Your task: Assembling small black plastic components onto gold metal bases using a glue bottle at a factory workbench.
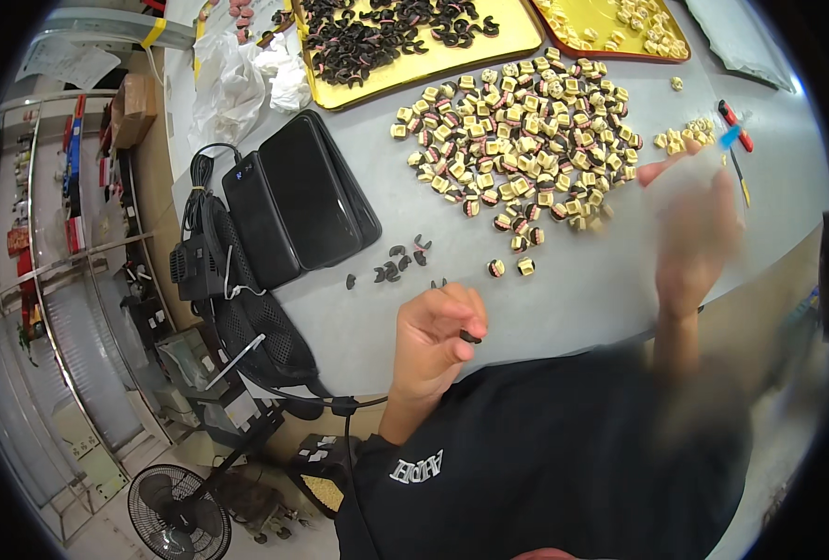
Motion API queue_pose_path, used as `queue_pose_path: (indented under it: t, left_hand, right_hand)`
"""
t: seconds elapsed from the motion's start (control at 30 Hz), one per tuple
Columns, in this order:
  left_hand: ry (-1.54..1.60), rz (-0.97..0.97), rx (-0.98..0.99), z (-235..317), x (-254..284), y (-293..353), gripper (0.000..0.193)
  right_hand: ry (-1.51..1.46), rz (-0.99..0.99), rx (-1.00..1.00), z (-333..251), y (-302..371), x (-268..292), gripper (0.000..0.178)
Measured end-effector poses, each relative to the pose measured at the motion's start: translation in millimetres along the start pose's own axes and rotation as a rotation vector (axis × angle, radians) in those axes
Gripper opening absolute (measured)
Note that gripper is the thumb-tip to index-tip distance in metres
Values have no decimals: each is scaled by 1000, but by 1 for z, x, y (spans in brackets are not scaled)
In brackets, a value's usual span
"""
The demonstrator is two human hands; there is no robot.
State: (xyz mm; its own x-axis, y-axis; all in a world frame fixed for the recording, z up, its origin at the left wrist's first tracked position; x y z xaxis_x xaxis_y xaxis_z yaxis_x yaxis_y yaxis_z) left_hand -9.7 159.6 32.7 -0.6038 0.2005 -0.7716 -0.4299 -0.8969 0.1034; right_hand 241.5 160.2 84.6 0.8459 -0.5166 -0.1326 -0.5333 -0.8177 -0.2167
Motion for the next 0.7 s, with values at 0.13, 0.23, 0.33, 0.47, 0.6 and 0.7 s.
queue_pose_path:
  t: [0.13, 0.23, 0.33, 0.47, 0.6, 0.7]
  left_hand:
    - [99, 68, 19, -7, 3, -1, 23]
    - [91, 174, 8, -11, 10, 0, 21]
    - [-115, 285, 23, -11, 15, -3, 21]
    - [-246, 315, -39, -6, 16, -6, 26]
    - [-202, 255, -54, -8, 12, -10, 34]
    - [-131, 232, -19, -12, 9, -10, 40]
  right_hand:
    - [-85, -259, -3, 1, 16, -39, 41]
    - [-221, -477, -86, 12, 31, -60, 40]
    - [-162, -441, -107, 17, 34, -63, 40]
    - [-145, -690, -84, 12, 37, -73, 39]
    - [-246, -659, -139, 12, 38, -77, 35]
    - [-127, -732, -126, 9, 32, -76, 35]
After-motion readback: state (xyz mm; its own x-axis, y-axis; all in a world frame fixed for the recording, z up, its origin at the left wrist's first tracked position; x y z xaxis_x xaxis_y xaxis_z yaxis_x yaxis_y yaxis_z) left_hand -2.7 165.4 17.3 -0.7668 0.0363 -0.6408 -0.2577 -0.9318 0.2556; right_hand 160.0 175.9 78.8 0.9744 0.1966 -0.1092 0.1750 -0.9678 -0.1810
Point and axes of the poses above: each hand's wrist, its own y-axis away from the middle knuckle, its own x-axis out of the back of the hand, z = x × y, the point moved 9 cm from there along -y, towards the middle knuckle, and after that the axes turned 1 degree about -y, right-handed, at the moved point
